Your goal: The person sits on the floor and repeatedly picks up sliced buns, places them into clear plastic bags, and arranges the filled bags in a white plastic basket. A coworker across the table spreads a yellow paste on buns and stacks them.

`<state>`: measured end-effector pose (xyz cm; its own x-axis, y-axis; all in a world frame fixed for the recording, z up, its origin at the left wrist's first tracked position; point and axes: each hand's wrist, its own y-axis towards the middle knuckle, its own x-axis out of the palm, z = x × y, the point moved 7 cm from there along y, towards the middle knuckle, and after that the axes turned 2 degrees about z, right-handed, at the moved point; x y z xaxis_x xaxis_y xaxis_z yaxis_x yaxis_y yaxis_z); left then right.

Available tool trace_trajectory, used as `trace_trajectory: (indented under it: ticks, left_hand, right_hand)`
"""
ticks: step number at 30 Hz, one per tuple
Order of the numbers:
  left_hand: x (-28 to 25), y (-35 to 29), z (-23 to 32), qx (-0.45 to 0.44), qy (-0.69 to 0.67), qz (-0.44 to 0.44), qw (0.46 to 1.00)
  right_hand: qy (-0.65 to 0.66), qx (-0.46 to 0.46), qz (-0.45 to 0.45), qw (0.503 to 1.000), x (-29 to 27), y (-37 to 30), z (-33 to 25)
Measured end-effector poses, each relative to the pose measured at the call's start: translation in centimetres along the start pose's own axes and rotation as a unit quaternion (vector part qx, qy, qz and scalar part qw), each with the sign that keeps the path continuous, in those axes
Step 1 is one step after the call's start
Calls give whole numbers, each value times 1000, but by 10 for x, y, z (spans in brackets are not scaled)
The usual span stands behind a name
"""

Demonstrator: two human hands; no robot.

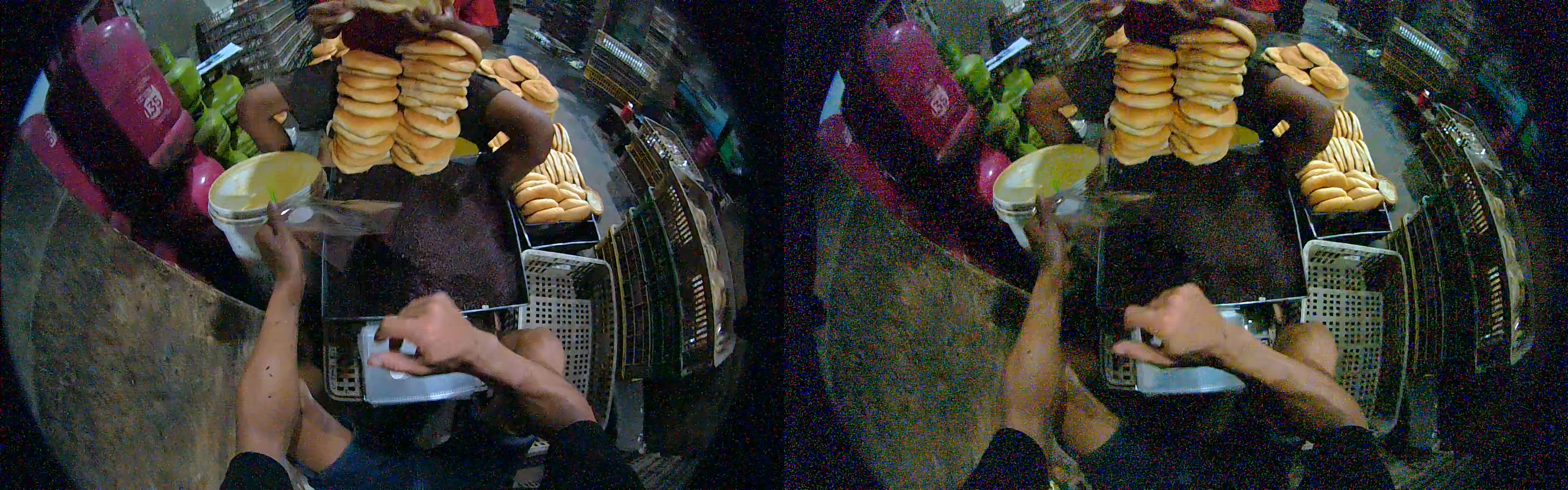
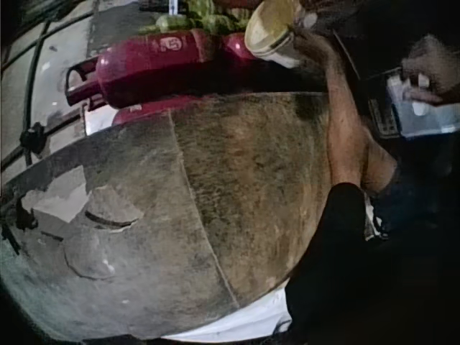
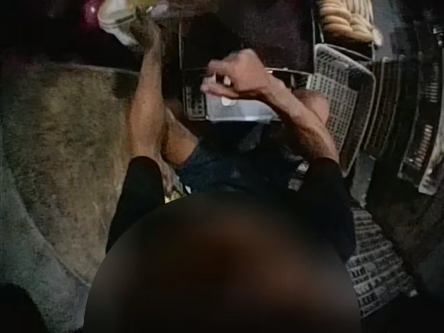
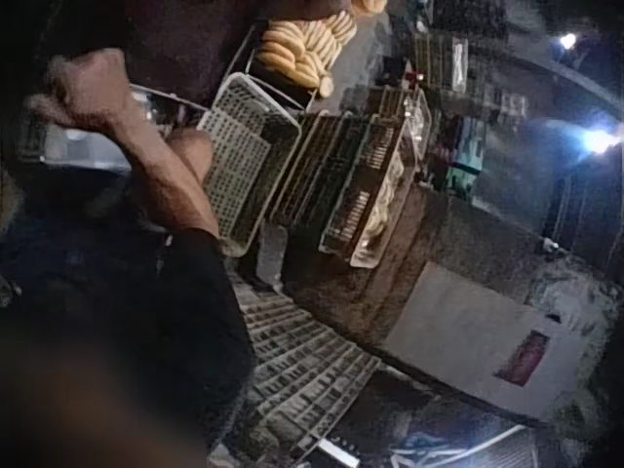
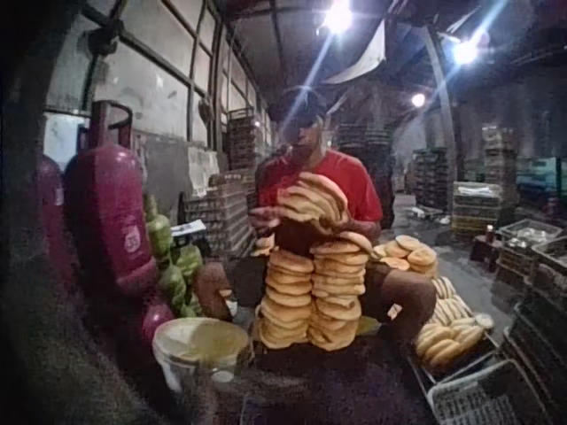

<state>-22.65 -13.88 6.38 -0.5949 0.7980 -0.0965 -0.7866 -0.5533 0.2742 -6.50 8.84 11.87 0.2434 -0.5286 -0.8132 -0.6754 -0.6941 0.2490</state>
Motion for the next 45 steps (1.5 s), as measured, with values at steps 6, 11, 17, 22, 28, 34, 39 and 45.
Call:
trace_trajectory:
  ticks: [6,11,17,22,28,34,39,45]
  left_hand:
    - [-19,12,-34,-8,4,23,1000]
    - [-27,19,-91,-107,-147,-41,983]
    - [-35,18,-75,-91,-21,-112,989]
    - [-33,16,-30,-115,-46,-93,988]
    - [-8,-7,-20,68,238,-260,933]
    - [-11,6,-35,72,185,-254,946]
    - [-4,8,-31,119,271,-275,915]
    - [2,-6,-4,86,282,-315,902]
  right_hand:
    - [-137,-6,-67,988,24,-17,14]
    - [10,266,-85,960,-21,-57,120]
    - [124,376,355,847,-117,-174,272]
    - [320,591,244,699,-48,-274,324]
    - [410,552,206,696,-24,-276,298]
    - [380,571,183,705,-23,-266,288]
    - [378,523,194,739,-29,-255,286]
    - [335,561,194,732,-33,-256,288]
